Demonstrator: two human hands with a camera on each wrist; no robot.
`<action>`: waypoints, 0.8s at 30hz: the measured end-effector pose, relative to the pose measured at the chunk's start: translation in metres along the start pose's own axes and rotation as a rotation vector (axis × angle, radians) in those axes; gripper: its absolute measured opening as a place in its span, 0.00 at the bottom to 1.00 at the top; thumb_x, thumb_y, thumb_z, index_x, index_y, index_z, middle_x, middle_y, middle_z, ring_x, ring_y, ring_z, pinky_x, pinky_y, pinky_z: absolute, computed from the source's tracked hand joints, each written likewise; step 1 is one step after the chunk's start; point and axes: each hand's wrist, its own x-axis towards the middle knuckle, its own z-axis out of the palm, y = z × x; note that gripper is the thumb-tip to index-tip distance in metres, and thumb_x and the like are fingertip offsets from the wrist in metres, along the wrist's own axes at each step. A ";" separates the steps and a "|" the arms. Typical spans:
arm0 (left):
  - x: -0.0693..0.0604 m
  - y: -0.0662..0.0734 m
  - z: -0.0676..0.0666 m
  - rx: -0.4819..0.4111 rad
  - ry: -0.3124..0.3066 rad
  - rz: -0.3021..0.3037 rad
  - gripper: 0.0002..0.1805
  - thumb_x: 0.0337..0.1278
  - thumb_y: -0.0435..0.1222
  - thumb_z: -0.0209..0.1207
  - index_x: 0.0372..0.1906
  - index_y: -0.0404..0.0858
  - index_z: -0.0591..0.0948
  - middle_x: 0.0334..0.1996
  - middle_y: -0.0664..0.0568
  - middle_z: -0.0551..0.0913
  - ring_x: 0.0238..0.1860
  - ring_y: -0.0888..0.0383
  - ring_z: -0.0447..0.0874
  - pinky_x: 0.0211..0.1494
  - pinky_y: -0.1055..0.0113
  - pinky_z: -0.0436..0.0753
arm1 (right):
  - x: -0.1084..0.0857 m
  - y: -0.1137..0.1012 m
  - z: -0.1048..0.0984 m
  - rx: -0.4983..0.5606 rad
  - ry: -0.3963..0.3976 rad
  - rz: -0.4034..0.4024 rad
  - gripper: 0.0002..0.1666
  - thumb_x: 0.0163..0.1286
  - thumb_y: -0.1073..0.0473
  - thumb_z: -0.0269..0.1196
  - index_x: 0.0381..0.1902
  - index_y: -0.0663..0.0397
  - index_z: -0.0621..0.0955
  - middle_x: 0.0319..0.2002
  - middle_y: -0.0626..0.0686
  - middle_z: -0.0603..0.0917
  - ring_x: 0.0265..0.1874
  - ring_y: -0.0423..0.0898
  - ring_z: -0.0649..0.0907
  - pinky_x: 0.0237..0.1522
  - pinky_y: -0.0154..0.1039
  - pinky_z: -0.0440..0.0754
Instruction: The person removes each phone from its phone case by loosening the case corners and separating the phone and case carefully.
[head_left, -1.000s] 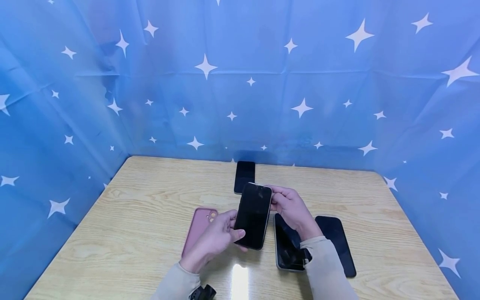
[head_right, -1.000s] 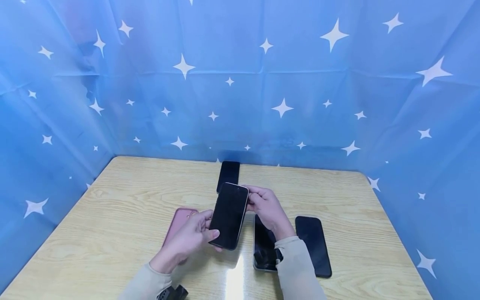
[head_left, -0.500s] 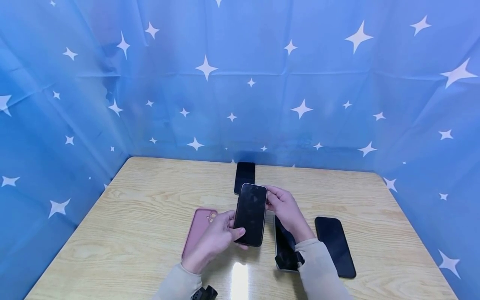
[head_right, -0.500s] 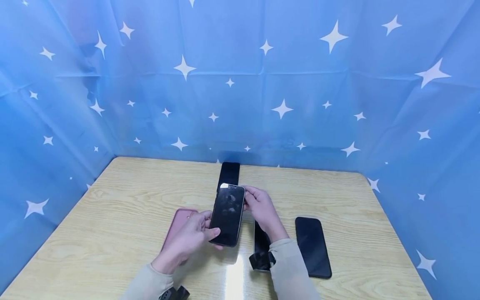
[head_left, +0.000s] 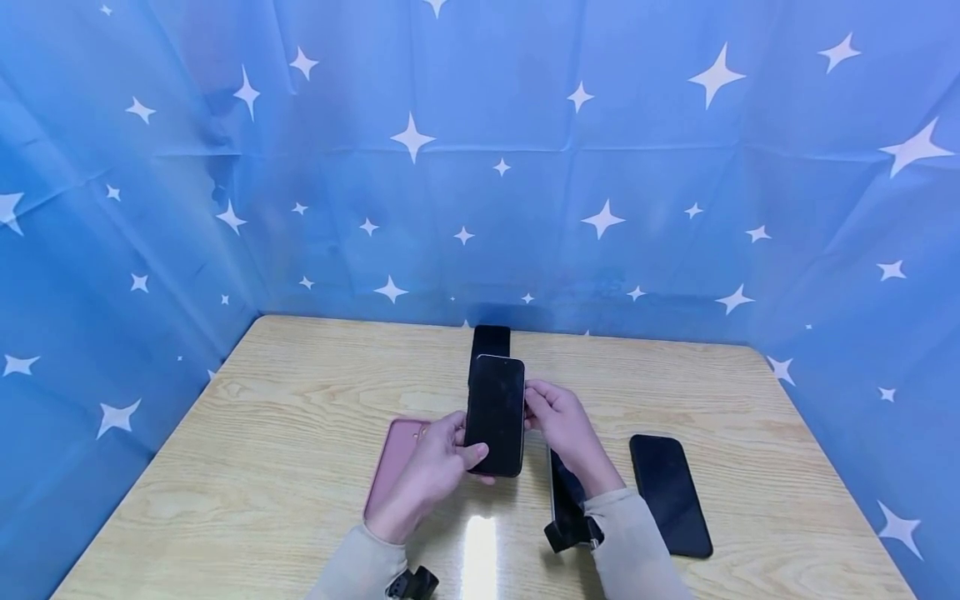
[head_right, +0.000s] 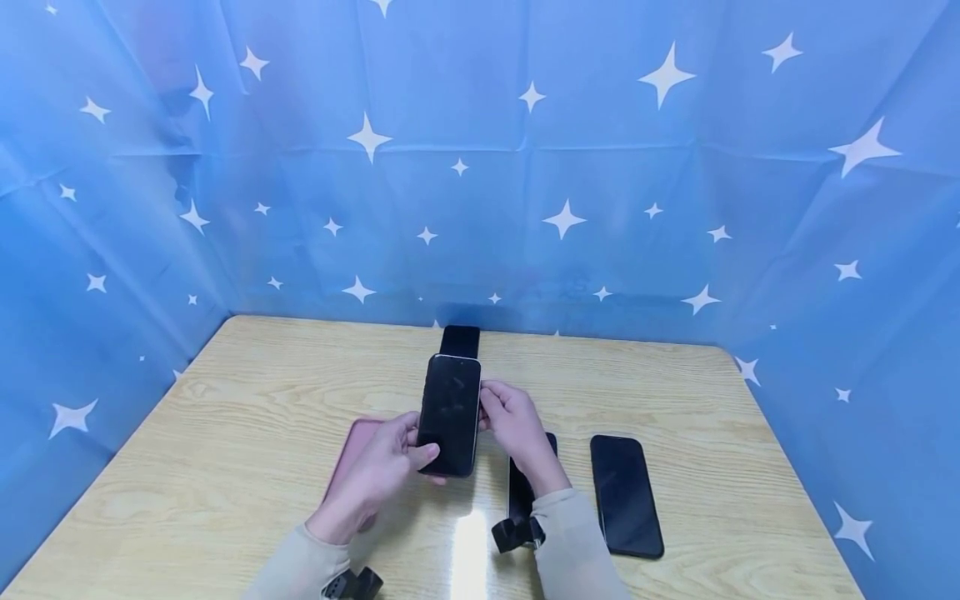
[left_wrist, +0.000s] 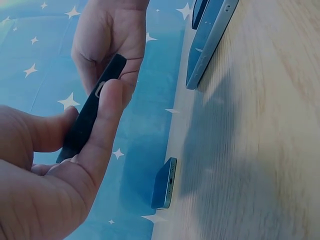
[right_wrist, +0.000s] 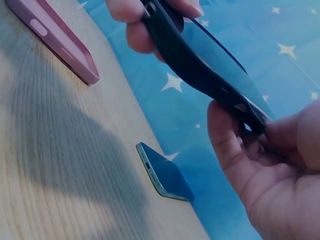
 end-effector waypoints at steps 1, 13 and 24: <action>0.001 0.000 0.000 0.002 0.010 -0.003 0.18 0.69 0.23 0.58 0.61 0.24 0.74 0.45 0.34 0.88 0.40 0.42 0.92 0.42 0.51 0.93 | -0.001 0.000 0.000 0.001 -0.006 0.004 0.17 0.84 0.67 0.46 0.52 0.73 0.81 0.36 0.54 0.82 0.35 0.44 0.80 0.37 0.31 0.85; 0.009 0.005 0.000 -0.021 0.083 0.005 0.16 0.70 0.24 0.57 0.60 0.25 0.74 0.47 0.34 0.87 0.36 0.43 0.92 0.48 0.51 0.91 | -0.012 0.002 -0.003 -0.009 -0.190 -0.035 0.18 0.83 0.65 0.50 0.58 0.75 0.79 0.43 0.61 0.86 0.37 0.44 0.84 0.44 0.35 0.89; 0.013 0.004 0.002 -0.021 0.146 0.019 0.14 0.69 0.22 0.57 0.56 0.25 0.75 0.45 0.33 0.88 0.35 0.46 0.92 0.44 0.54 0.93 | -0.024 0.006 -0.005 0.013 -0.327 -0.064 0.19 0.82 0.65 0.53 0.61 0.76 0.76 0.47 0.66 0.86 0.33 0.48 0.88 0.45 0.40 0.91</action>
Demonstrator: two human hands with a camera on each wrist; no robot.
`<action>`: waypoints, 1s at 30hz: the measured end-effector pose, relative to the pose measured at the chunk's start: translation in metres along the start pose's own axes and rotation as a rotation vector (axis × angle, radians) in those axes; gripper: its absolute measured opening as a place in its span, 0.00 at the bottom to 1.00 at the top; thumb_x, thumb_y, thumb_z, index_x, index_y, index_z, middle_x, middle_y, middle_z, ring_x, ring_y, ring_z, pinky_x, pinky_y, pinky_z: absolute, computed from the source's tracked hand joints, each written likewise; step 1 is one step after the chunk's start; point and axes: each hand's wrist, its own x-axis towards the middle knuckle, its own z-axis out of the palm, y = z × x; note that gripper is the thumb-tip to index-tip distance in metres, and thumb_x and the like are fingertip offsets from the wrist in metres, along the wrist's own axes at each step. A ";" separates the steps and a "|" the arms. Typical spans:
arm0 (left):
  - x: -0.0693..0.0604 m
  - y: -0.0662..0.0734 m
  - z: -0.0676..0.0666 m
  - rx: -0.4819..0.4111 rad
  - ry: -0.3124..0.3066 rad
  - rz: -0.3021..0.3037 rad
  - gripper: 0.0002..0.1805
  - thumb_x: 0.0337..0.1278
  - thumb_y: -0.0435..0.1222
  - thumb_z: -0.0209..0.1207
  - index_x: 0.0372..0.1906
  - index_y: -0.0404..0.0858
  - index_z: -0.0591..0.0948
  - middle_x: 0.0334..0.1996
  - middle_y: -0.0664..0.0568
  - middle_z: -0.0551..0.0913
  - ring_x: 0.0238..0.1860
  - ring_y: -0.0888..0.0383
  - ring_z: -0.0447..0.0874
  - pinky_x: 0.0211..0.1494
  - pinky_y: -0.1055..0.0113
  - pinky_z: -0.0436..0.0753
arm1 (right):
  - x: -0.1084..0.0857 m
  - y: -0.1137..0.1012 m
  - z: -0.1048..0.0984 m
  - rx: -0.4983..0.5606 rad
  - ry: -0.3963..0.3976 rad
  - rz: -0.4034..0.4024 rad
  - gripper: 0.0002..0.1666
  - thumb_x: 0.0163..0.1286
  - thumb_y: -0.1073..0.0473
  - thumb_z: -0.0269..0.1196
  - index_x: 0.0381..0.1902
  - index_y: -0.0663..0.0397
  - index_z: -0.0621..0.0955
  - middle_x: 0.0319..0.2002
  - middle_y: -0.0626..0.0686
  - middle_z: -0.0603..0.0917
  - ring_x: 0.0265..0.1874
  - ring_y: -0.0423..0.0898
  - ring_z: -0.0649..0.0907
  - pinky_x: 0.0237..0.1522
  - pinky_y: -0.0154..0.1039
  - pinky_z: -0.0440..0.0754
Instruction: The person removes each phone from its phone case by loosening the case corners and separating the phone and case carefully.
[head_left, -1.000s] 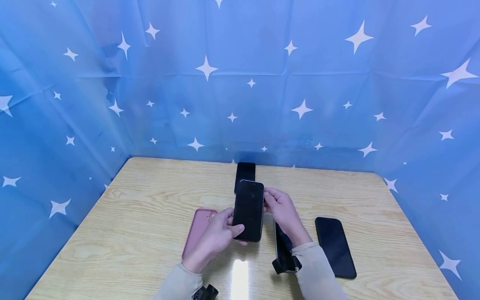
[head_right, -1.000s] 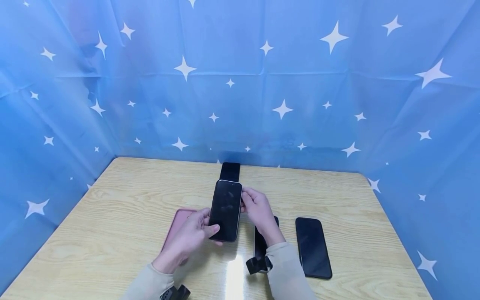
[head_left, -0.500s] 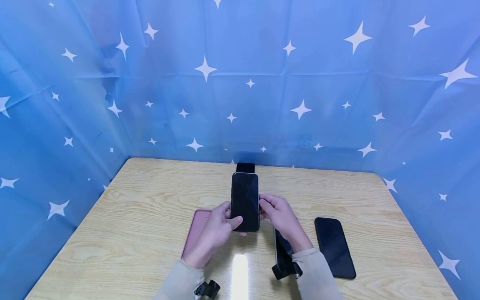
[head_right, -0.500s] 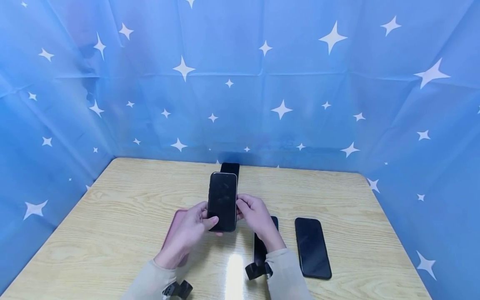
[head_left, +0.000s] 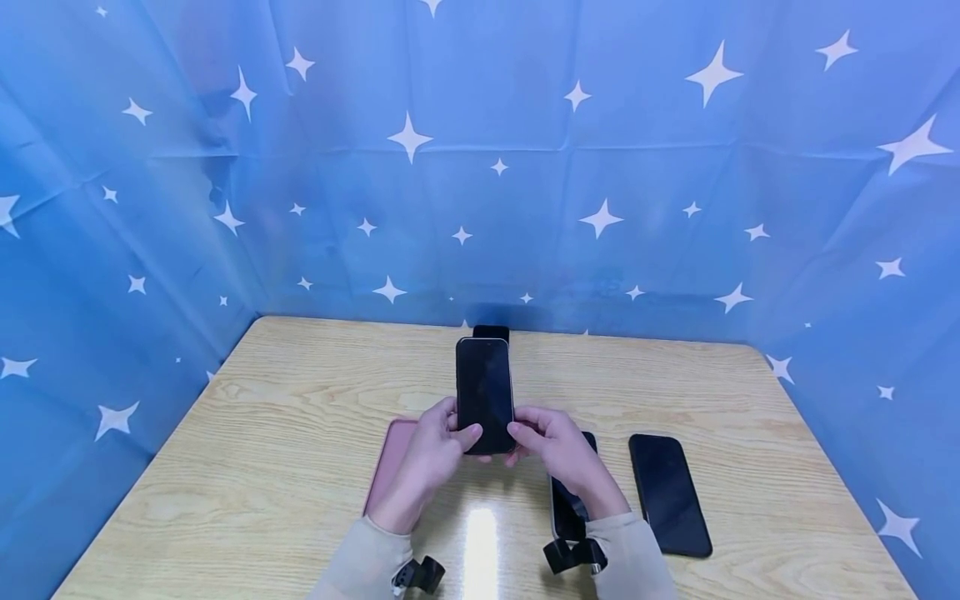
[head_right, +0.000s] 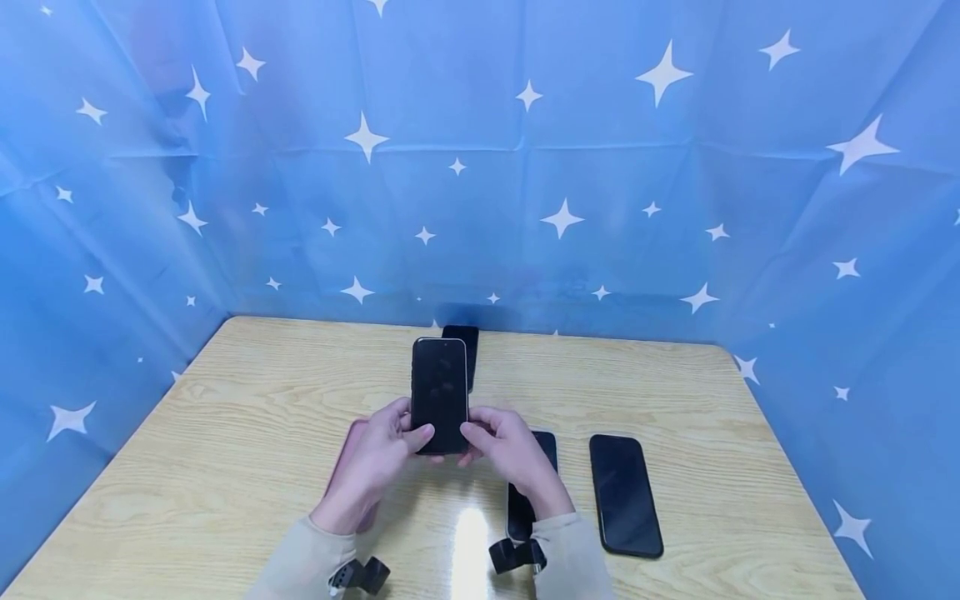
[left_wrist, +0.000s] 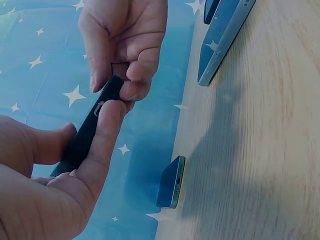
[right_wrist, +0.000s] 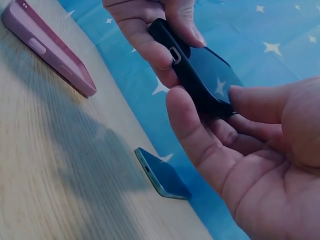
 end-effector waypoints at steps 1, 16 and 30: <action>0.000 0.000 0.000 -0.002 0.004 0.000 0.14 0.69 0.22 0.57 0.56 0.25 0.75 0.45 0.33 0.88 0.36 0.47 0.92 0.44 0.53 0.93 | -0.001 0.000 0.000 0.003 -0.010 0.005 0.20 0.82 0.65 0.53 0.62 0.76 0.76 0.47 0.66 0.86 0.33 0.48 0.88 0.45 0.40 0.91; 0.000 0.003 0.002 0.026 -0.001 0.013 0.13 0.70 0.22 0.56 0.56 0.25 0.75 0.47 0.33 0.87 0.42 0.48 0.90 0.45 0.52 0.92 | -0.003 0.001 0.003 0.029 -0.003 -0.028 0.25 0.70 0.76 0.49 0.64 0.76 0.74 0.43 0.69 0.85 0.33 0.49 0.89 0.42 0.42 0.92; -0.002 0.008 0.004 0.005 -0.064 0.027 0.15 0.70 0.21 0.56 0.58 0.23 0.74 0.50 0.29 0.85 0.44 0.42 0.91 0.42 0.52 0.93 | -0.006 0.004 0.000 0.132 -0.015 -0.061 0.21 0.66 0.77 0.51 0.56 0.83 0.74 0.40 0.63 0.86 0.32 0.45 0.87 0.40 0.39 0.91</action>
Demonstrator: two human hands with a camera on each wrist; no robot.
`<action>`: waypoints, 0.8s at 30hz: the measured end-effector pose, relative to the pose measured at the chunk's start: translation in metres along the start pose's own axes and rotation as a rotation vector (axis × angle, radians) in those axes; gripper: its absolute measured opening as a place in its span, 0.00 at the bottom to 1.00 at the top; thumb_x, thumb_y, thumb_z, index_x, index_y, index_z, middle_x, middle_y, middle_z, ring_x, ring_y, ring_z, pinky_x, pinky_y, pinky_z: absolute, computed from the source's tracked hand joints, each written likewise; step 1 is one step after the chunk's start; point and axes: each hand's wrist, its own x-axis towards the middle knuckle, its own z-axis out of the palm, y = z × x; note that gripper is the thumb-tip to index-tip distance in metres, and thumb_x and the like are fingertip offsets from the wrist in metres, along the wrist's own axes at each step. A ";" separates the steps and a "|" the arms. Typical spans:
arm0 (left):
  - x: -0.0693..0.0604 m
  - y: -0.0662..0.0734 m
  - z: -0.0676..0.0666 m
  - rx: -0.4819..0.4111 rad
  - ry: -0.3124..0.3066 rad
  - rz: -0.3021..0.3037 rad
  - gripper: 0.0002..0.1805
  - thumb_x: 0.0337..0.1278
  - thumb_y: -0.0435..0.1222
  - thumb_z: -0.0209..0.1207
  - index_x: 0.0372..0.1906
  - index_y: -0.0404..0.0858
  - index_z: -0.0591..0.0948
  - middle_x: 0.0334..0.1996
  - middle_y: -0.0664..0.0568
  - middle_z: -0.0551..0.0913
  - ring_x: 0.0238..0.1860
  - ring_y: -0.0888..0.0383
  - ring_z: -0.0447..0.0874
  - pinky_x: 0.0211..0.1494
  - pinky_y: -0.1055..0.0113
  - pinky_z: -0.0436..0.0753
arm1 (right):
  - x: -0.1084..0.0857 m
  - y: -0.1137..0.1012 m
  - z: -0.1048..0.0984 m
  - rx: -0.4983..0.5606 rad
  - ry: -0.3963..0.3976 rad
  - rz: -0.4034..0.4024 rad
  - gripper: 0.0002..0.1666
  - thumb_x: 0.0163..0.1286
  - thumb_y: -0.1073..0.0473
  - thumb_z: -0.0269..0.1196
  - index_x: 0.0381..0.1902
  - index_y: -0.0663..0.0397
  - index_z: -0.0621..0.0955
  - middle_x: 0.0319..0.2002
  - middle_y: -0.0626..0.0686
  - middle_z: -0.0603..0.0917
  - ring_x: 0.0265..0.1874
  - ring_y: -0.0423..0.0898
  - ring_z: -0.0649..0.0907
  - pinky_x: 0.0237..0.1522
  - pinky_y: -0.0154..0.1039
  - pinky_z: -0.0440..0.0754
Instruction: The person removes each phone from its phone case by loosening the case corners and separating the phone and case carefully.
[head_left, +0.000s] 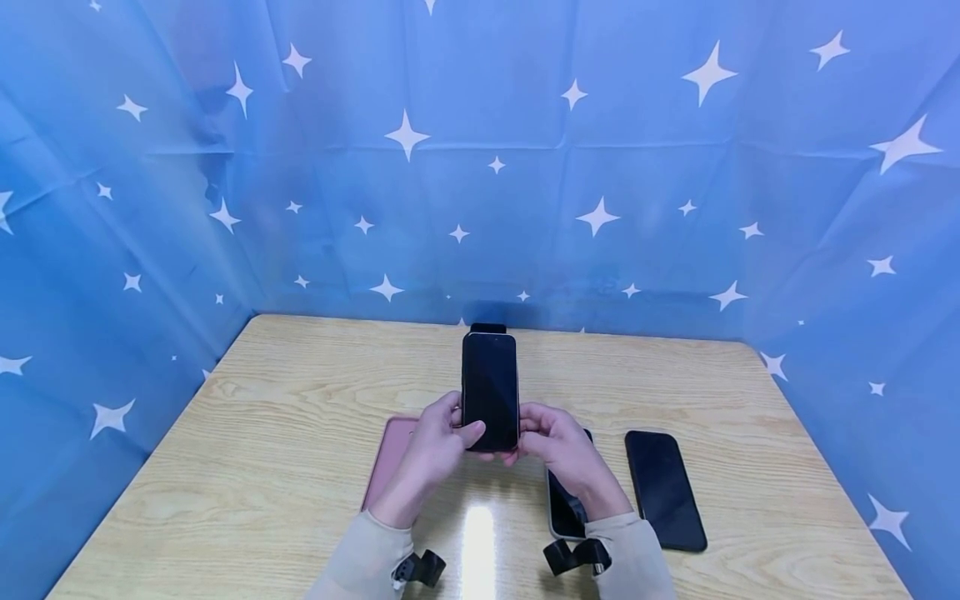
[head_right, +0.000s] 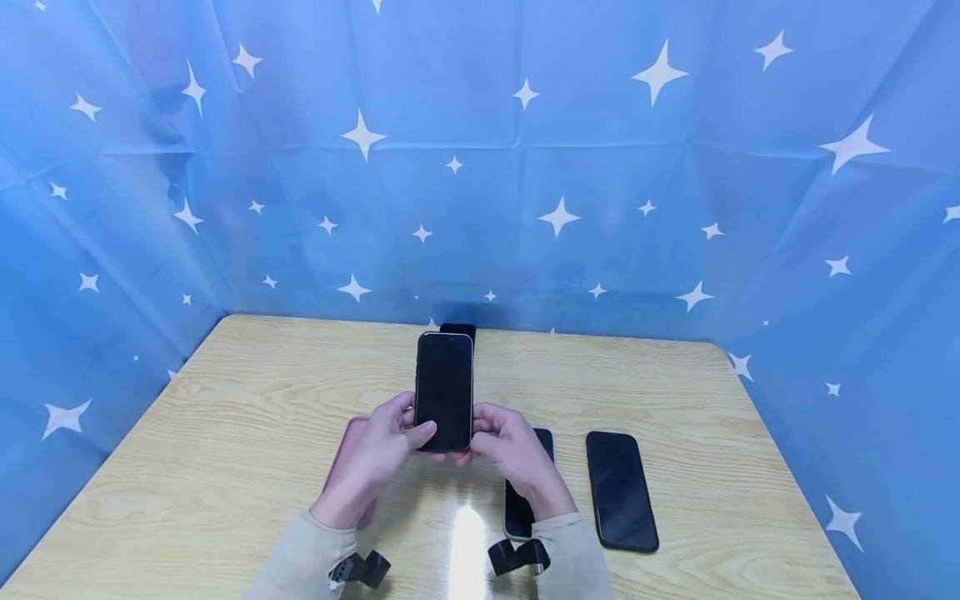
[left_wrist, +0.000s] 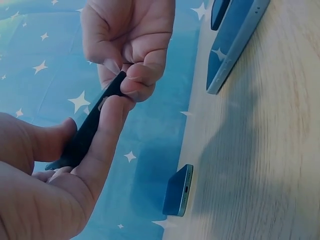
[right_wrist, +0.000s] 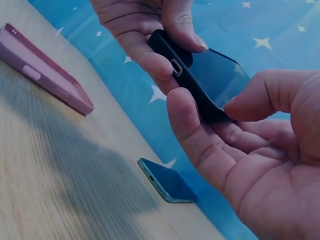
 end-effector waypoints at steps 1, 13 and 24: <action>0.000 0.000 0.000 -0.011 -0.002 -0.009 0.15 0.70 0.21 0.56 0.58 0.24 0.74 0.51 0.29 0.85 0.44 0.42 0.91 0.43 0.52 0.93 | 0.000 0.001 0.000 0.011 -0.005 -0.005 0.21 0.66 0.77 0.51 0.56 0.83 0.73 0.40 0.62 0.86 0.33 0.45 0.87 0.40 0.39 0.91; 0.001 -0.002 -0.007 -0.172 -0.076 -0.018 0.16 0.72 0.21 0.52 0.60 0.20 0.71 0.52 0.27 0.84 0.45 0.46 0.90 0.43 0.54 0.93 | -0.001 0.003 -0.005 0.137 -0.060 -0.009 0.21 0.71 0.76 0.52 0.60 0.82 0.71 0.44 0.53 0.88 0.35 0.45 0.88 0.44 0.39 0.91; 0.001 -0.002 -0.012 -0.217 -0.070 -0.024 0.18 0.72 0.20 0.51 0.62 0.20 0.70 0.53 0.27 0.83 0.44 0.48 0.90 0.43 0.55 0.93 | -0.004 -0.002 -0.005 0.070 -0.031 -0.017 0.23 0.75 0.72 0.58 0.61 0.86 0.71 0.46 0.57 0.88 0.35 0.45 0.90 0.45 0.39 0.92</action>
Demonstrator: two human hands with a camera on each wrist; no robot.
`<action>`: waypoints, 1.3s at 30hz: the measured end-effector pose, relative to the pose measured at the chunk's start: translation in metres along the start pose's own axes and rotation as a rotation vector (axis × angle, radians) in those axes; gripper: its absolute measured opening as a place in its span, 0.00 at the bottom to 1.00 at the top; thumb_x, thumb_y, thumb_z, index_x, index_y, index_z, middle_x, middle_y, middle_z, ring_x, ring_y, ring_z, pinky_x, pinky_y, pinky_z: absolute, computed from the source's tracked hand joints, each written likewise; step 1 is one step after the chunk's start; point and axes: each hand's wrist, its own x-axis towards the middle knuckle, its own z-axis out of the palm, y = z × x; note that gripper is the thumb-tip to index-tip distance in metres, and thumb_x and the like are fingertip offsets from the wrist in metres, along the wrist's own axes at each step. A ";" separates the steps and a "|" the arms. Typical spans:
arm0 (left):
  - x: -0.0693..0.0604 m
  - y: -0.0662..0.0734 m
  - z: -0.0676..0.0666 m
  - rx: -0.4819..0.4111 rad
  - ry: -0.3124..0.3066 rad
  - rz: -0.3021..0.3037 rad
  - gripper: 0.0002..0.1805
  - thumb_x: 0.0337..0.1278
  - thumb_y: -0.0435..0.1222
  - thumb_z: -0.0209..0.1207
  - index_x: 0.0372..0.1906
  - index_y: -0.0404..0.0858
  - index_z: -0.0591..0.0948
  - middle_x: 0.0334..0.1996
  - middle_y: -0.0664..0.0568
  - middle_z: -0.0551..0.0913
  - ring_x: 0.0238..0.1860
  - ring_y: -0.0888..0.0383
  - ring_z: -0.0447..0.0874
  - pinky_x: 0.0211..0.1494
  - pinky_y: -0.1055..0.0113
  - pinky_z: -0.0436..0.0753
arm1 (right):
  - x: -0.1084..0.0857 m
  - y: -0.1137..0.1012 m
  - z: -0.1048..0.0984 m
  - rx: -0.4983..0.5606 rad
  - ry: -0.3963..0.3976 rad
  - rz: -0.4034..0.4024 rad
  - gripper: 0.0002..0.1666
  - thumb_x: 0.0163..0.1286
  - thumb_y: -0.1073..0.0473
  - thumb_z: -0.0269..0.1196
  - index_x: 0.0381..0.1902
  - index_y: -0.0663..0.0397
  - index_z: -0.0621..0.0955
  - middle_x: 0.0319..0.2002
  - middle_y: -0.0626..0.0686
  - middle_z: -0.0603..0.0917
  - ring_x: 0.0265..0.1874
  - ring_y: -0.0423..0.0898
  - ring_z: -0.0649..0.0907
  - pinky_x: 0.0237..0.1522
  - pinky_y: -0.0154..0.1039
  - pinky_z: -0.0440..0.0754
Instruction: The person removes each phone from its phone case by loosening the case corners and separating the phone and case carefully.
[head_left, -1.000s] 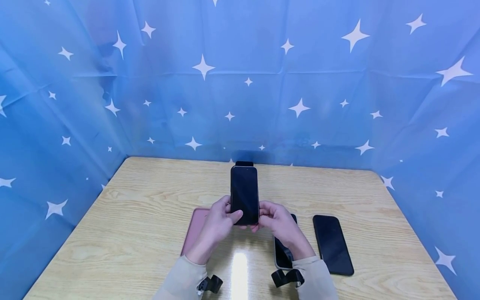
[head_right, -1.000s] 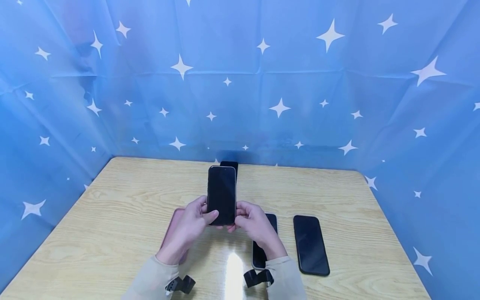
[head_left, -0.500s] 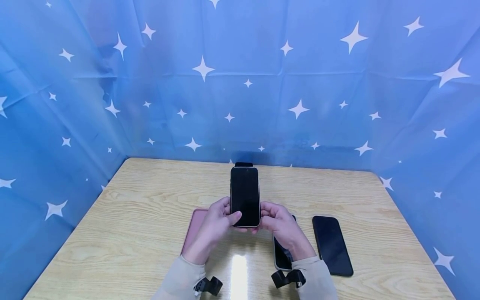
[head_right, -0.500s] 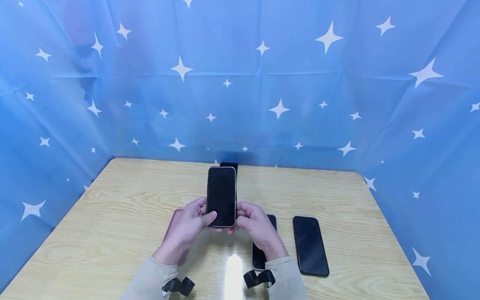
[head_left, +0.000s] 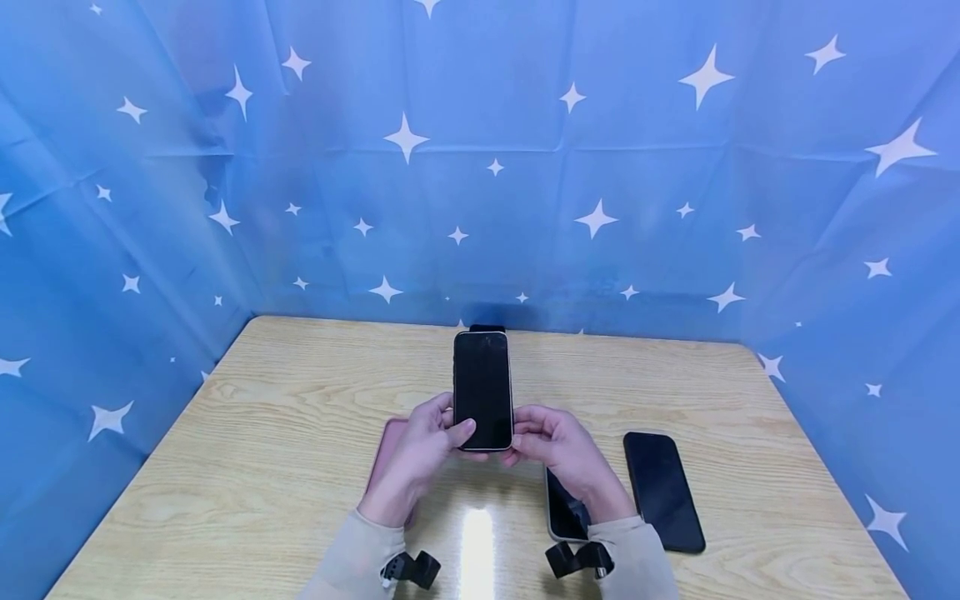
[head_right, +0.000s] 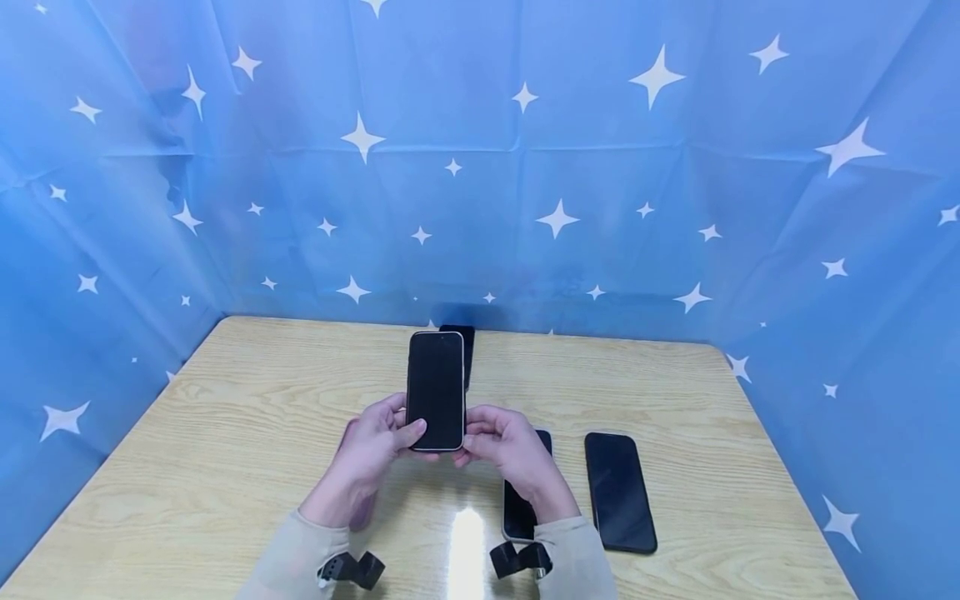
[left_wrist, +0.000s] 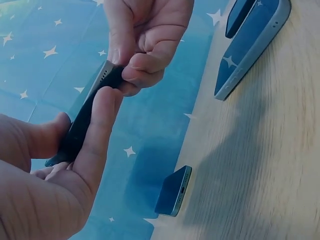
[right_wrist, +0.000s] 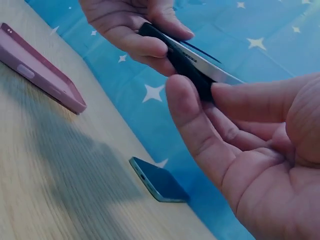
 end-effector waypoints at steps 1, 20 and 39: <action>0.000 0.000 0.000 -0.001 -0.004 0.000 0.18 0.72 0.20 0.51 0.62 0.20 0.70 0.53 0.27 0.83 0.44 0.49 0.90 0.43 0.55 0.93 | 0.000 0.000 0.001 -0.002 0.002 -0.006 0.22 0.74 0.73 0.58 0.61 0.86 0.71 0.45 0.56 0.88 0.35 0.45 0.90 0.45 0.39 0.92; 0.000 -0.003 0.000 0.031 0.055 0.015 0.16 0.70 0.19 0.53 0.59 0.19 0.72 0.51 0.26 0.84 0.44 0.45 0.90 0.42 0.49 0.93 | 0.006 -0.009 0.027 -0.392 0.372 0.072 0.12 0.59 0.81 0.63 0.34 0.62 0.83 0.29 0.52 0.81 0.30 0.44 0.78 0.33 0.30 0.79; 0.000 -0.011 0.006 0.191 0.124 0.018 0.13 0.67 0.21 0.59 0.54 0.22 0.75 0.46 0.30 0.87 0.43 0.41 0.91 0.42 0.49 0.93 | 0.002 -0.017 0.032 -0.516 0.363 0.137 0.10 0.67 0.59 0.72 0.34 0.56 0.81 0.24 0.48 0.78 0.24 0.44 0.76 0.24 0.31 0.73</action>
